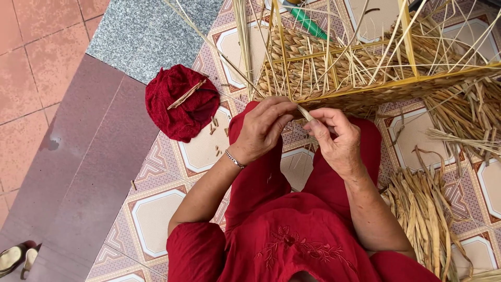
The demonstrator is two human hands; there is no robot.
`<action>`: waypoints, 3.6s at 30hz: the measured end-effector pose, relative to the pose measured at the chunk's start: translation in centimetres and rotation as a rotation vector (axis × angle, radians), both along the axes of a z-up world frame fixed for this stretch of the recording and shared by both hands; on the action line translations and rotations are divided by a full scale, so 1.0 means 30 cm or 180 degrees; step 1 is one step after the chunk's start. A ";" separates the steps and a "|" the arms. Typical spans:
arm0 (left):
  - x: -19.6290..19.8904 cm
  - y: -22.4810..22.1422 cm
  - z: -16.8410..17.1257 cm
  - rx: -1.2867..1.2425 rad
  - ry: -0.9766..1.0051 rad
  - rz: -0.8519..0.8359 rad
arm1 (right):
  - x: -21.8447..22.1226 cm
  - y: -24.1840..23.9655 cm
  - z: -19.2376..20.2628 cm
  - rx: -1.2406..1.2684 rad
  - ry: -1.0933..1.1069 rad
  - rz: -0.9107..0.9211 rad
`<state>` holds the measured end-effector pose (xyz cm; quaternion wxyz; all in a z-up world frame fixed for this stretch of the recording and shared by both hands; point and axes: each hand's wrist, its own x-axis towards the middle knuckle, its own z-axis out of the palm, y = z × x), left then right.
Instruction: The person weaves dried plant fibers around a rectangular wooden frame by hand, threading and pulling the strands through the structure. They use shears to trim the material and pick up additional fibers to continue weaving.
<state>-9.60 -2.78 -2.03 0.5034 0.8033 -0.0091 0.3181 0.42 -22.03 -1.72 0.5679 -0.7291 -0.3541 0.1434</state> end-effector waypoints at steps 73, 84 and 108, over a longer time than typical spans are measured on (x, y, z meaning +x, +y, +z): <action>0.202 0.190 0.124 -0.0044 0.1643 -0.0894 | 0.011 0.143 -0.091 0.0308 -0.2520 -0.0764; 0.285 0.212 0.113 0.0579 0.1570 -0.1411 | 0.015 0.145 -0.092 0.0403 -0.2324 -0.0732; 0.319 0.258 0.065 0.0609 0.1977 -0.2133 | -0.001 0.136 -0.084 0.0230 -0.2278 -0.0741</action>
